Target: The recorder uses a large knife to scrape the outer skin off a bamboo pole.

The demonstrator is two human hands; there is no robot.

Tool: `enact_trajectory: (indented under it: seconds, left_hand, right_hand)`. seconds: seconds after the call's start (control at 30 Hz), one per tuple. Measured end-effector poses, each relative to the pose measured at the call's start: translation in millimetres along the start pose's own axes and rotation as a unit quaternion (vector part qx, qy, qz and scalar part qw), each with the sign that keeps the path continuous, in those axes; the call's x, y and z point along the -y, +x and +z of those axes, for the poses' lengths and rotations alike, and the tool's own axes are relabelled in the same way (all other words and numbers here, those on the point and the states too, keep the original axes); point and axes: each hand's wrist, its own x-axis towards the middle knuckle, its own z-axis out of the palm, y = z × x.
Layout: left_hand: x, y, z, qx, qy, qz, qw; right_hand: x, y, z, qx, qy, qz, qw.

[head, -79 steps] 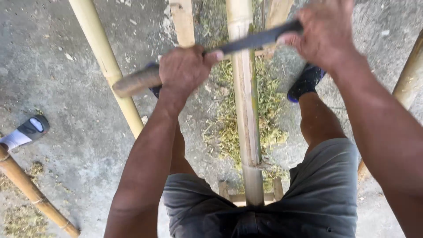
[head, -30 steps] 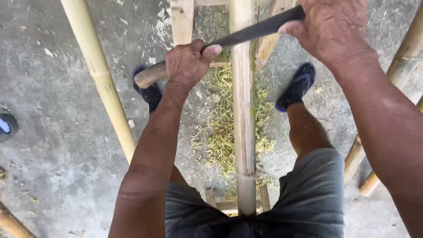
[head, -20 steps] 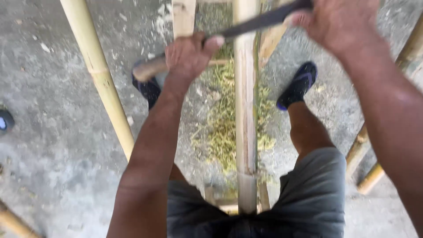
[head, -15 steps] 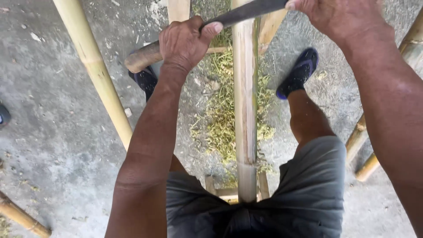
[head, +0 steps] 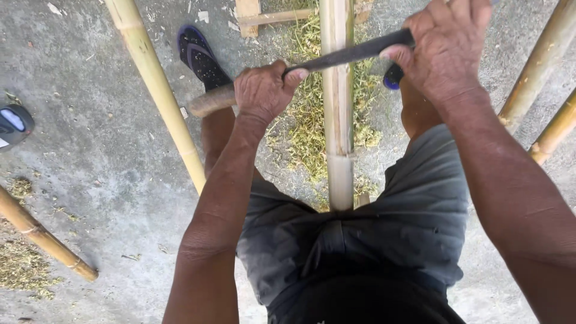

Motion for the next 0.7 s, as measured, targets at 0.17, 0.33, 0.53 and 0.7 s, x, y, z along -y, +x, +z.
enact_trajectory:
  seconds: [0.17, 0.33, 0.53, 0.7]
  left_hand:
    - [-21, -61, -2, 0.003, -0.006, 0.001, 1.000]
    - [-41, -111, -6, 0.012, -0.014, -0.008, 1.000]
    - [-54, -141, -15, 0.014, -0.016, -0.011, 1.000]
    - [-50, -143, -17, 0.060, -0.011, -0.004, 0.998]
  right_hand:
    - [30, -51, -17, 0.015, 0.000, -0.005, 1.000]
    - [51, -103, -16, 0.052, 0.023, 0.004, 0.998]
    - [69, -140, -23, 0.020, 0.038, 0.016, 0.999]
    - [73, -150, -22, 0.019, 0.088, 0.025, 0.996]
